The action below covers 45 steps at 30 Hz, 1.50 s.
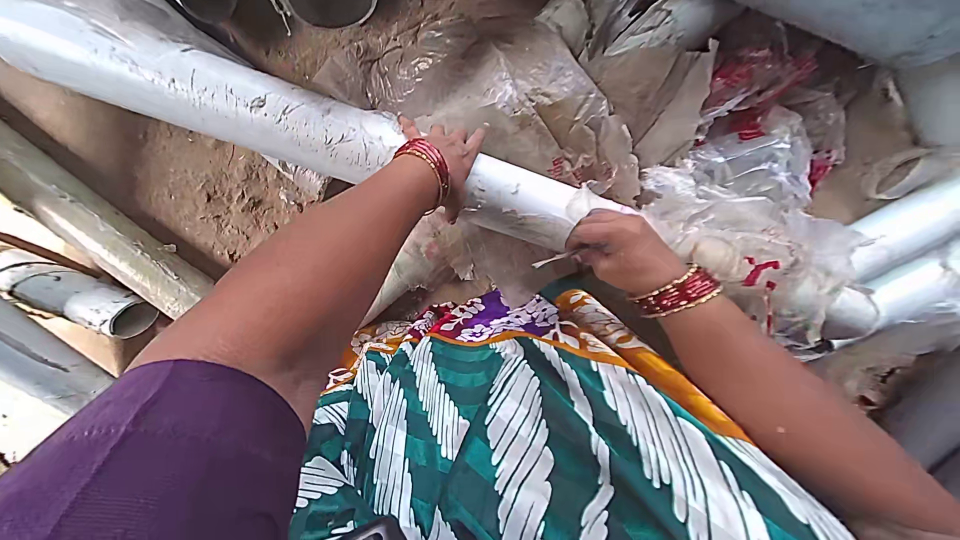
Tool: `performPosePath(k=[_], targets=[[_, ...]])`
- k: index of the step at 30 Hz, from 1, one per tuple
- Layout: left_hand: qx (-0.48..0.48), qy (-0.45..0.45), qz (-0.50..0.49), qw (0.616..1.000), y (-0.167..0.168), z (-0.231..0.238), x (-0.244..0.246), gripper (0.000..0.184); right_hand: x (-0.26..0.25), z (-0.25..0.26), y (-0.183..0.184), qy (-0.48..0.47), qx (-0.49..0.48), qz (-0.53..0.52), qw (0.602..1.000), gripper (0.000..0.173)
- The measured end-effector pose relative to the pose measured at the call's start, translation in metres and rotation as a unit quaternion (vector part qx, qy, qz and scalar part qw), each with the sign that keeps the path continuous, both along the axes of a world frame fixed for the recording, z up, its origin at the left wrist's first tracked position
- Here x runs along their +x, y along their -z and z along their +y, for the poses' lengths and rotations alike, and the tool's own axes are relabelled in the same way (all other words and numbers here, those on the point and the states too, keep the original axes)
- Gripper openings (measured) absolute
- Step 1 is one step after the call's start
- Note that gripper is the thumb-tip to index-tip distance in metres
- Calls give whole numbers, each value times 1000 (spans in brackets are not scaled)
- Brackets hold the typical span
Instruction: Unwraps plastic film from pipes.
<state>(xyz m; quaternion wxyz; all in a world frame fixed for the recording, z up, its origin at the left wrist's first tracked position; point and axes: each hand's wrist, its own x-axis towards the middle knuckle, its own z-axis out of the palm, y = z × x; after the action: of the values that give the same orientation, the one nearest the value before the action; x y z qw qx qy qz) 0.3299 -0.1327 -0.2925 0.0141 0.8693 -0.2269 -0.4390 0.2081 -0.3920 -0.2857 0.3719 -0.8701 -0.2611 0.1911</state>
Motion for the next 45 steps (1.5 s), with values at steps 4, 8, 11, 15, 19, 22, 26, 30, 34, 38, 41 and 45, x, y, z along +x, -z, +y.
performPosePath(k=[4,8,11,15,19,22,26,30,34,38,41,45], targets=[[-22,-5,6,1000,2,13,-9,121,21,-21,-24,62,31,185,980,4],[-32,-23,-21,999,6,16,-23,102,24,-47,-32,200,134,318,917,28],[-34,-27,-40,998,8,18,-34,101,4,-83,-58,354,40,258,898,37],[-28,-34,-69,997,11,24,-42,101,-23,-148,-102,508,-167,107,839,32],[-43,-60,-96,993,12,24,-60,99,-5,-110,-92,405,-213,98,884,47],[-33,-81,-115,989,12,27,-88,94,27,-30,-59,266,-347,185,880,71],[-29,-99,-138,985,12,26,-113,96,34,19,-33,163,-446,258,841,74],[3,-37,-98,995,11,13,-95,116,21,3,-7,169,-303,327,879,42],[-19,28,-97,995,21,20,-78,115,0,-14,-6,307,-148,353,871,25],[-36,27,-90,995,20,24,-75,116,-13,-32,-21,400,-94,337,847,19],[-41,38,-91,994,20,25,-77,114,-25,-48,-28,403,-98,342,843,22],[-46,58,-89,993,22,27,-76,114,-35,-54,-36,408,-111,338,841,25]])
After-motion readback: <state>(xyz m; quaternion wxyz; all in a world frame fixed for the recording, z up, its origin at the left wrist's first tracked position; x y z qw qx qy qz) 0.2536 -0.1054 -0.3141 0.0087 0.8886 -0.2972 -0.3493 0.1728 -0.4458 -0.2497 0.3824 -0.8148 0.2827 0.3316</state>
